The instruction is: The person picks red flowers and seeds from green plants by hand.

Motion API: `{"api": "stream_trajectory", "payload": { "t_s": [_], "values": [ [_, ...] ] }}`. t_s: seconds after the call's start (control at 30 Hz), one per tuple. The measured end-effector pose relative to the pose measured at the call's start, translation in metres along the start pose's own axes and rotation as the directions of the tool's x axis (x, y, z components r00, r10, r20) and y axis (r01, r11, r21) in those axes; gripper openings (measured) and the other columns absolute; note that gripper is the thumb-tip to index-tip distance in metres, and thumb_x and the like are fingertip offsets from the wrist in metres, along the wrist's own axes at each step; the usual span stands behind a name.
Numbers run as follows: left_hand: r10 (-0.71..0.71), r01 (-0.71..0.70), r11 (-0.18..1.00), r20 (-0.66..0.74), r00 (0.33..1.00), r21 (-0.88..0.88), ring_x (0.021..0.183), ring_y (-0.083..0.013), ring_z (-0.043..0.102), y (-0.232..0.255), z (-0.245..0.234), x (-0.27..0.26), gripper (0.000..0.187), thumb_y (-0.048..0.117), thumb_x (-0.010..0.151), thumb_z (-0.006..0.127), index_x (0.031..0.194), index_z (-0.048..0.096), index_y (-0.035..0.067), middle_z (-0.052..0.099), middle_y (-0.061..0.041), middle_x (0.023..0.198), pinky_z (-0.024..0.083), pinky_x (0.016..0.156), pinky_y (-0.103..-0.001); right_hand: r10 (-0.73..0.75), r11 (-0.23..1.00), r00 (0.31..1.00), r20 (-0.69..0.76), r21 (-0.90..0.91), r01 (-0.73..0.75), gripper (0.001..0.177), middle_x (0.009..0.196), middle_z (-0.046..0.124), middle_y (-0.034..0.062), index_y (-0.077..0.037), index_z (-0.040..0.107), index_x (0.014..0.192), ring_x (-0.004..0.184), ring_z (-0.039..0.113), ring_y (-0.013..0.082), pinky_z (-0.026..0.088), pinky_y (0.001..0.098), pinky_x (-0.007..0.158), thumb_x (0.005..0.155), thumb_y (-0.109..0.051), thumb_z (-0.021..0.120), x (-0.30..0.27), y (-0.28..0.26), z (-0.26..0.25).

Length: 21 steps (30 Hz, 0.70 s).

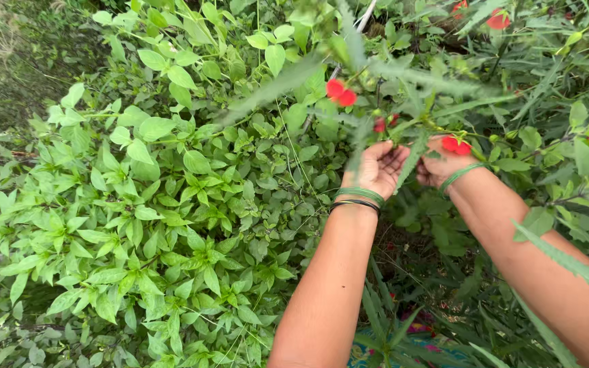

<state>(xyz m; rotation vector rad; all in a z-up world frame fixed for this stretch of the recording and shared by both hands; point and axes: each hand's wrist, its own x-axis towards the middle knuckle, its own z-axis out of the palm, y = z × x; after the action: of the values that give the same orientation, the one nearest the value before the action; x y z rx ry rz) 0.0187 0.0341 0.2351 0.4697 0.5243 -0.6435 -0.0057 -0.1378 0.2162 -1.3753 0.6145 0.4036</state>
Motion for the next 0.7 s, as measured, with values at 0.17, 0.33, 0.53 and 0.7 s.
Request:
{"api": "stream_trajectory", "payload": {
  "t_s": [0.17,0.33,0.53,0.7],
  "values": [
    [-0.102,0.102,0.995,-0.037,0.994,-0.003,0.088,-0.0262,0.064,0.011,-0.004,-0.017,0.012,0.010,0.096,0.061,0.100,0.056,0.000,0.060,-0.014,0.101,0.058,0.081,-0.045,-0.009,0.969,0.993,0.122,0.247,-0.022,0.013,0.088,0.068,0.0031,-0.009,0.063,0.099,0.077,0.068,0.0192,0.058,0.0373,0.066,0.102,-0.020,0.057,-0.049,-0.030,0.001],
    [-0.140,0.142,0.990,-0.083,0.987,0.011,0.080,-0.0242,0.060,0.008,-0.005,-0.010,0.012,0.013,0.095,0.062,0.097,0.056,0.003,0.058,-0.010,0.093,0.056,0.074,-0.045,0.024,0.947,0.967,0.255,0.305,-0.104,0.017,0.085,0.068,0.0040,-0.009,0.064,0.099,0.075,0.068,0.0181,0.058,0.0365,0.068,0.098,-0.023,0.054,-0.057,-0.036,0.007],
    [-0.127,0.131,0.988,-0.051,0.991,0.082,0.084,-0.0251,0.066,0.012,0.002,-0.024,0.010,0.012,0.094,0.063,0.096,0.061,0.002,0.063,-0.010,0.090,0.060,0.080,-0.044,-0.019,0.982,0.975,0.223,0.188,-0.024,0.015,0.088,0.067,0.0021,-0.011,0.066,0.103,0.074,0.064,0.0167,0.053,0.0356,0.064,0.099,-0.025,0.062,-0.056,-0.031,0.005],
    [-0.090,0.097,0.984,-0.051,0.995,0.149,0.084,-0.0272,0.068,0.007,-0.004,-0.016,0.009,0.009,0.088,0.067,0.093,0.063,0.003,0.063,-0.011,0.088,0.061,0.079,-0.044,-0.015,0.981,0.980,0.196,0.194,-0.024,0.023,0.087,0.069,0.0018,-0.012,0.064,0.099,0.073,0.068,0.0144,0.057,0.0344,0.063,0.094,-0.034,0.061,-0.062,-0.035,0.010]
  ]
}}
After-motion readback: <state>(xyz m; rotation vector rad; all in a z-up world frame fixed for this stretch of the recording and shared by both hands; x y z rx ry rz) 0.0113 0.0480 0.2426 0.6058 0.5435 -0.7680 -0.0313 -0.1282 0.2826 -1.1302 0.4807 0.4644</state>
